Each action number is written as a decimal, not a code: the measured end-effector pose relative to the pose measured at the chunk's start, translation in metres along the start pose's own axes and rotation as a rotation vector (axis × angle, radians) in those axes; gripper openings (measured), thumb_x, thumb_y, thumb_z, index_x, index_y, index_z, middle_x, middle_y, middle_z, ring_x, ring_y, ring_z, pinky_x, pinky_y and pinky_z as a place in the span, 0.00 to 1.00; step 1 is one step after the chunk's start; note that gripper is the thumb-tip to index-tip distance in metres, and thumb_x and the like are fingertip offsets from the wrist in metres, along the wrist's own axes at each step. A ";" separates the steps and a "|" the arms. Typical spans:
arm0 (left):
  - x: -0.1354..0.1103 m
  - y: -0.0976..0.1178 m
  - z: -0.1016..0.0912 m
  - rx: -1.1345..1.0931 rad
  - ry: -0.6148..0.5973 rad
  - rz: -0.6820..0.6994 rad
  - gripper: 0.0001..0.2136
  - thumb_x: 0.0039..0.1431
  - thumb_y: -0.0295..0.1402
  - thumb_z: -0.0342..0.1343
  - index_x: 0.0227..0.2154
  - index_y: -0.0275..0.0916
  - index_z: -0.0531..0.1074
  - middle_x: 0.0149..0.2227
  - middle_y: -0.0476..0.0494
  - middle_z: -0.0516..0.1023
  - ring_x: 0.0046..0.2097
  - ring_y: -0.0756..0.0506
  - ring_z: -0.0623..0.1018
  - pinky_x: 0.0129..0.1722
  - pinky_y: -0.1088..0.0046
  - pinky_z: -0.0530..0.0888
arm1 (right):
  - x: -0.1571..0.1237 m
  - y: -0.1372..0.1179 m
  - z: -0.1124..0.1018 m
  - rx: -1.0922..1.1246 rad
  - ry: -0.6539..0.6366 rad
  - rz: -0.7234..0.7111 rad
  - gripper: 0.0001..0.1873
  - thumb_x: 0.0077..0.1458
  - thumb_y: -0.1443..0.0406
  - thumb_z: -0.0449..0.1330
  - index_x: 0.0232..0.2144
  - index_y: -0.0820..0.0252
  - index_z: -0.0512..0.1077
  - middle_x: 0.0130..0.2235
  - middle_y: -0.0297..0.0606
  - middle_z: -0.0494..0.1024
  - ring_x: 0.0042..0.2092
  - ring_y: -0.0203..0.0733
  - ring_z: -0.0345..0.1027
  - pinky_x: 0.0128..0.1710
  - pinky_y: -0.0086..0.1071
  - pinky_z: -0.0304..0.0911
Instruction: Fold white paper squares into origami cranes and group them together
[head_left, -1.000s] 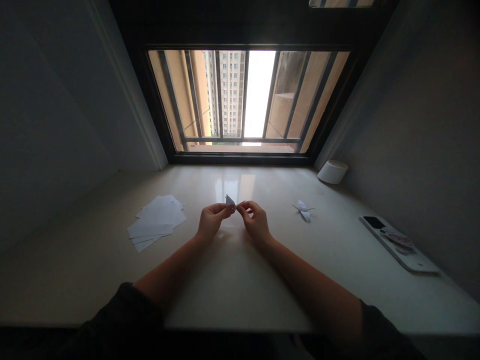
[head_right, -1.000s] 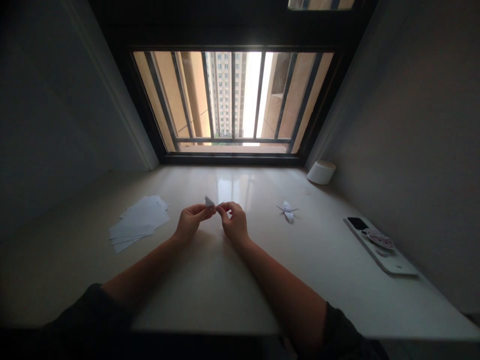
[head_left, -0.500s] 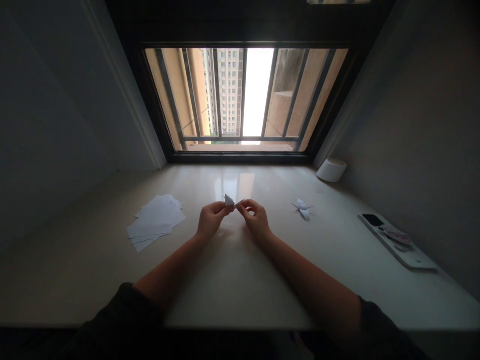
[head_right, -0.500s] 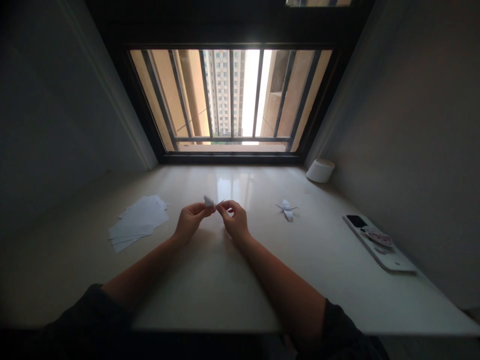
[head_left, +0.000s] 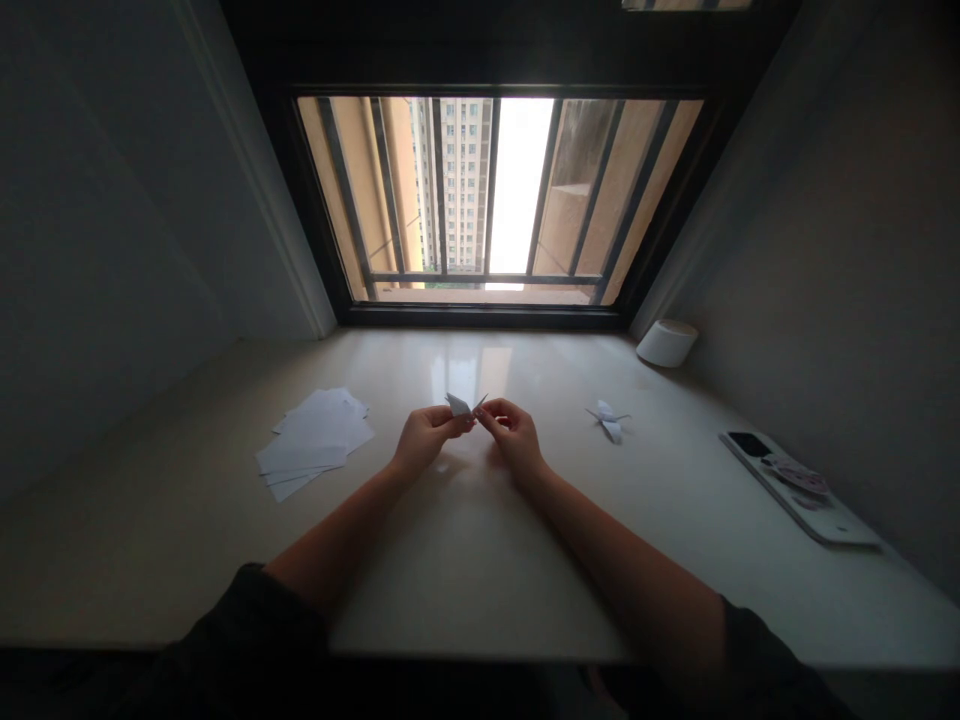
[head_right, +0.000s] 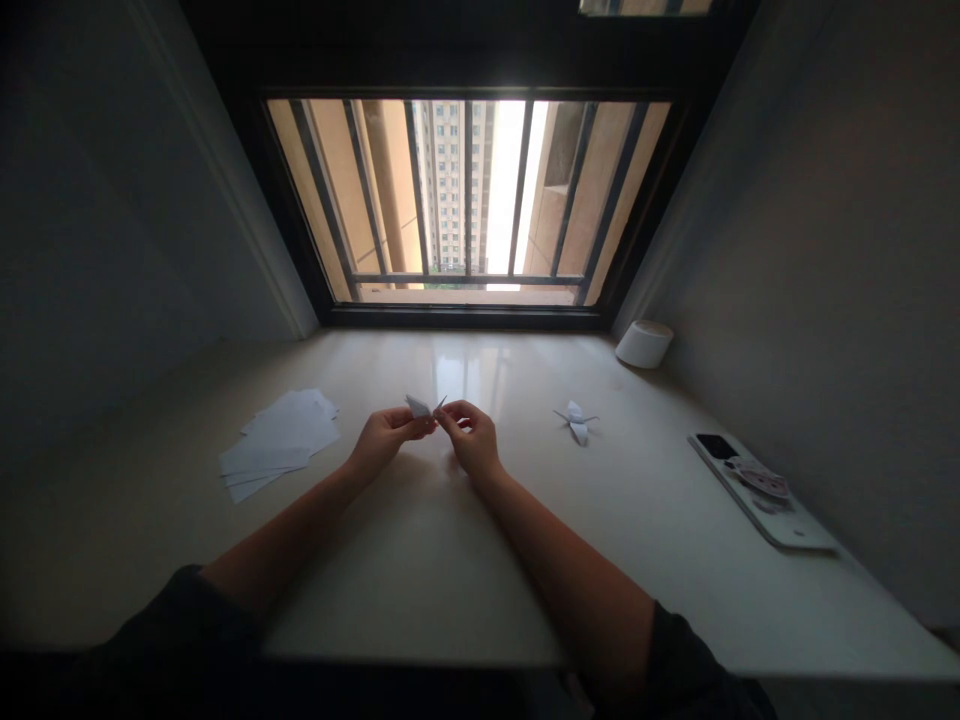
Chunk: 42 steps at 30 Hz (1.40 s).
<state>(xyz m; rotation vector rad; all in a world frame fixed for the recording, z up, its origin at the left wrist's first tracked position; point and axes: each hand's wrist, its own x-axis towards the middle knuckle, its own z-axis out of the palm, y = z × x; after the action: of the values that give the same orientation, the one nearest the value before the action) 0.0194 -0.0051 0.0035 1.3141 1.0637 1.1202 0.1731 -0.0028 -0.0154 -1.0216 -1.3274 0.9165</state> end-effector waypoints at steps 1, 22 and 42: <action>0.000 -0.001 0.000 -0.009 -0.008 -0.003 0.14 0.44 0.41 0.64 0.30 0.34 0.78 0.30 0.40 0.80 0.34 0.45 0.77 0.38 0.69 0.71 | 0.000 0.000 0.000 0.000 -0.001 0.003 0.10 0.46 0.56 0.61 0.24 0.57 0.72 0.26 0.33 0.74 0.31 0.39 0.67 0.33 0.33 0.60; -0.002 0.008 -0.001 0.072 -0.048 -0.005 0.16 0.45 0.43 0.62 0.32 0.34 0.77 0.31 0.39 0.80 0.35 0.44 0.78 0.34 0.70 0.70 | -0.003 -0.005 0.001 0.109 -0.046 0.075 0.13 0.45 0.54 0.62 0.24 0.58 0.72 0.28 0.36 0.75 0.32 0.41 0.68 0.34 0.33 0.62; -0.005 0.001 -0.004 0.414 0.067 0.175 0.13 0.48 0.44 0.58 0.28 0.40 0.78 0.30 0.45 0.81 0.35 0.43 0.79 0.34 0.71 0.70 | 0.003 -0.006 -0.012 -0.178 0.150 0.114 0.22 0.43 0.46 0.60 0.21 0.58 0.77 0.24 0.38 0.78 0.30 0.43 0.69 0.34 0.34 0.60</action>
<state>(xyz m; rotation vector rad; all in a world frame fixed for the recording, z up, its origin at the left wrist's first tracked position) 0.0150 -0.0099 0.0048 1.7320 1.2969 1.1145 0.1851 -0.0023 -0.0081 -1.2901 -1.2503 0.7990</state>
